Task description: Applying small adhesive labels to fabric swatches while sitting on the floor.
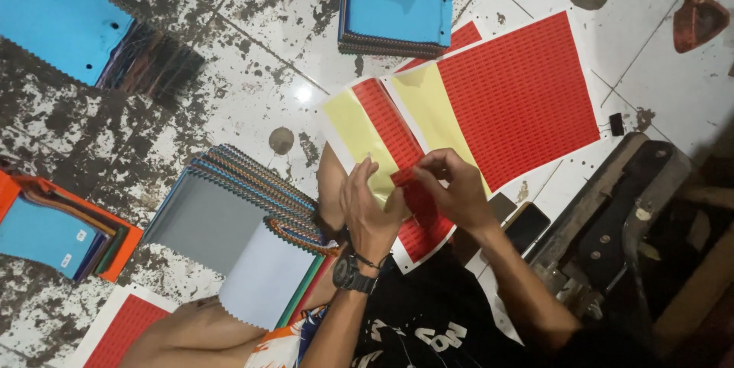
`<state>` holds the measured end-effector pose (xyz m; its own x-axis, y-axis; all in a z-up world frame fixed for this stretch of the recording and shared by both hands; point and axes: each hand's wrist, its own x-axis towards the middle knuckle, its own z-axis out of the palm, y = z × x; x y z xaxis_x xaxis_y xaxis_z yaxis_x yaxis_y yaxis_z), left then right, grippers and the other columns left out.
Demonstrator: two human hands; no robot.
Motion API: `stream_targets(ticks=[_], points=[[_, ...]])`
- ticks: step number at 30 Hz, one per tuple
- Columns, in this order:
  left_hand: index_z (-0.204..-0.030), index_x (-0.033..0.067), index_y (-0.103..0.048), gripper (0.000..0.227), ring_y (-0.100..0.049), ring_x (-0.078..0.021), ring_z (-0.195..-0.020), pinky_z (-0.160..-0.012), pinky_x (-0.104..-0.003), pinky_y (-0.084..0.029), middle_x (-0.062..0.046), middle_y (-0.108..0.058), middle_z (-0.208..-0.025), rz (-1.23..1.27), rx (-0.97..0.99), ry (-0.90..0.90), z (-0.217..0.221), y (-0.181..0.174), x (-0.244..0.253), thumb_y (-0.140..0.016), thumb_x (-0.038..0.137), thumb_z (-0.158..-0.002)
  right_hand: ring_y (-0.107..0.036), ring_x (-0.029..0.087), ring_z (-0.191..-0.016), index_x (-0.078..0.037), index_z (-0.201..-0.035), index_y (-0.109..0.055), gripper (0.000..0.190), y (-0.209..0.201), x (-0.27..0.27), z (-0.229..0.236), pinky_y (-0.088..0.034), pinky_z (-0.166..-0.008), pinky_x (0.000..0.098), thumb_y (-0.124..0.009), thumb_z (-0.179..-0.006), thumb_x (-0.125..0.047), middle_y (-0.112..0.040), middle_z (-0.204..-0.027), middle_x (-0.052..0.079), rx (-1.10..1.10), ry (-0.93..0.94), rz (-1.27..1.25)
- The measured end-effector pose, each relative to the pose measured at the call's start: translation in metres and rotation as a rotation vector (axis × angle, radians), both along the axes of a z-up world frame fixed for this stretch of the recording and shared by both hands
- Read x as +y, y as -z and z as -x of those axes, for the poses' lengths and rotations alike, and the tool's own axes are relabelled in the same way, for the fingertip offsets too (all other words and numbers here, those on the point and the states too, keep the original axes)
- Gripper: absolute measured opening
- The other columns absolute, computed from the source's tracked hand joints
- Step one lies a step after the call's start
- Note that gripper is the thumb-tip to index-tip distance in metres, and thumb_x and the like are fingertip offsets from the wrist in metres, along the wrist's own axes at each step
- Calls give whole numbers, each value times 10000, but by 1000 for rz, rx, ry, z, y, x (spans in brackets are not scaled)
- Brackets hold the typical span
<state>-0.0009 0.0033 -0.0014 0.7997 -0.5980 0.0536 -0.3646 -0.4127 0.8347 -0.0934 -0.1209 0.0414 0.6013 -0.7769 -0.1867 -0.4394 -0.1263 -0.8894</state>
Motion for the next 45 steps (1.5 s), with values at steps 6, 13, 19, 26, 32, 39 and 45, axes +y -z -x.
stream_targets(ticks=[6, 13, 19, 26, 32, 39, 45], points=[[-1400, 23, -508, 674, -531, -397, -1314, -1187, -621, -131, -110, -722, -1130, 124, 55, 41, -3, -24, 9, -766, 189, -800, -754, 352, -840, -117, -1082, -770, 187, -24, -7, 6, -608, -748, 435, -702, -920, -51, -767, -891, 122, 88, -353, 269], [-1416, 23, -469, 698, -607, -385, -1262, -1219, -573, -34, -85, -787, -889, 266, 437, 97, 2, -29, 20, -785, 244, -834, -771, 303, -821, -108, -1354, -620, 504, -40, 2, 1, -599, -781, 483, -716, -869, -12, -795, -854, 101, 77, -373, 65], [-1413, 24, -492, 646, -680, -343, -1146, -1201, -551, -185, -80, -790, -899, 239, 216, -17, 5, -31, 18, -772, 195, -856, -773, 289, -847, -68, -1170, -733, 275, -2, -5, 2, -647, -740, 393, -752, -897, -94, -791, -912, 115, 43, -260, 63], [-1441, 8, -431, 738, -666, -378, -1119, -1044, -544, -451, -176, -662, -1197, 124, -221, -19, -1, -16, 4, -773, 106, -794, -711, 221, -725, -113, -1017, -747, 301, 44, 28, -6, -612, -598, 309, -842, -858, -349, -653, -818, 29, 208, -101, 440], [-1387, -45, -456, 691, -654, -425, -1084, -974, -529, -492, -234, -607, -1203, 177, -271, -29, -1, -11, 2, -776, 100, -792, -714, 281, -809, -61, -958, -763, 245, 60, 41, -4, -615, -642, 325, -870, -833, -242, -658, -830, 80, 135, -17, 570], [-1408, -44, -444, 765, -632, -428, -1102, -989, -543, -469, -231, -589, -1216, 199, -243, -5, -4, -21, 2, -802, 70, -741, -691, 221, -772, -157, -849, -793, 100, 53, 41, -11, -597, -642, 281, -878, -815, -195, -696, -789, 10, 37, 28, 617], [-1434, 4, -456, 806, -604, -369, -1187, -1104, -582, -344, -170, -584, -1265, 121, -121, -49, -2, -25, 6, -787, 87, -705, -751, 252, -738, -115, -926, -721, 104, -11, 24, -17, -614, -668, 367, -796, -855, -124, -745, -766, 52, -24, -68, 276]])
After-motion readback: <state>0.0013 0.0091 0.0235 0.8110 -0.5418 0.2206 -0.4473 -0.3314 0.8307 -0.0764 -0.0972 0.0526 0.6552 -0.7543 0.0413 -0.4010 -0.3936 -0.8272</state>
